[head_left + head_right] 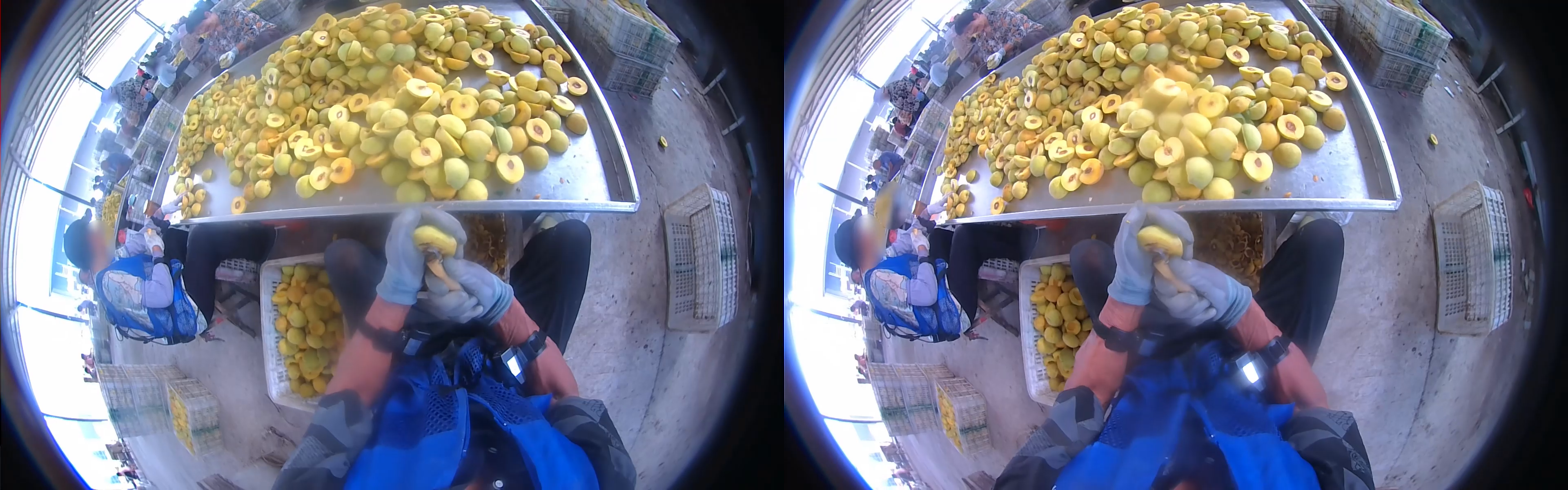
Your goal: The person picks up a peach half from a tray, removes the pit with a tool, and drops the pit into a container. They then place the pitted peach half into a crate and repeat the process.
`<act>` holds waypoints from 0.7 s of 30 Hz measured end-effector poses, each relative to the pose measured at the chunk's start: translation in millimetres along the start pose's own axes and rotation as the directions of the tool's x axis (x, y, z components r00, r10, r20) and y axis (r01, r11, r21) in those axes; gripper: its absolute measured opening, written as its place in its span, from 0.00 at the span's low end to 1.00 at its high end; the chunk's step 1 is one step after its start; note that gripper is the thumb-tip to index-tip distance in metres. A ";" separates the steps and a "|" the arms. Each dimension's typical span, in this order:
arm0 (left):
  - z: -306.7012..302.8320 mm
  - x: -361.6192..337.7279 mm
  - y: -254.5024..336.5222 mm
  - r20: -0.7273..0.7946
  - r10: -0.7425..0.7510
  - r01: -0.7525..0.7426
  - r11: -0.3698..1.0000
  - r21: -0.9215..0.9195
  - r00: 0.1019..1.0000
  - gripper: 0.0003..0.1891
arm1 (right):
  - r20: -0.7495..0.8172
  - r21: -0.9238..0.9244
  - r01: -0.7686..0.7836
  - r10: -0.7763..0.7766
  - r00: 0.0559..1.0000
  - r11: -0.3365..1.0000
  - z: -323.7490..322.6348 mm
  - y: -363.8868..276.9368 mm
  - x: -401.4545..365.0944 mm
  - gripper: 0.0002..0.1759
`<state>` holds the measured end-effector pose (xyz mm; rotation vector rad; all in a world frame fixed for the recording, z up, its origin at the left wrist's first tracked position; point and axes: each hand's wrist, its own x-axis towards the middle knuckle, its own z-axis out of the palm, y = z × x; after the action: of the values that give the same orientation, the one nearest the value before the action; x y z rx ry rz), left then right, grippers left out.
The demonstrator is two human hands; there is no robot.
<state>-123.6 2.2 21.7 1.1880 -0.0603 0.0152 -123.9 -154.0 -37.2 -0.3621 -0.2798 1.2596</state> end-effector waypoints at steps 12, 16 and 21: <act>-63.0 -0.1 -23.4 -0.406 0.116 -0.035 0.979 0.200 0.906 0.17 | -0.124 0.338 0.145 -0.108 0.986 0.930 -12.9 -10.2 -12.9 0.34; -120.2 -25.2 15.6 -0.497 0.425 -0.011 0.768 0.640 0.756 0.10 | -0.207 0.218 0.196 -0.151 0.967 0.956 -23.7 -13.6 -11.6 0.32; -193.3 -80.4 84.0 -0.519 0.577 0.417 0.311 0.854 0.631 0.18 | -0.393 0.131 0.083 -0.025 0.919 0.988 -32.2 -11.7 -0.3 0.31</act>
<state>-200.1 214.5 23.1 2.3471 0.8270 0.8349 -100.9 -160.9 -61.7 -0.4673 0.1428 1.1176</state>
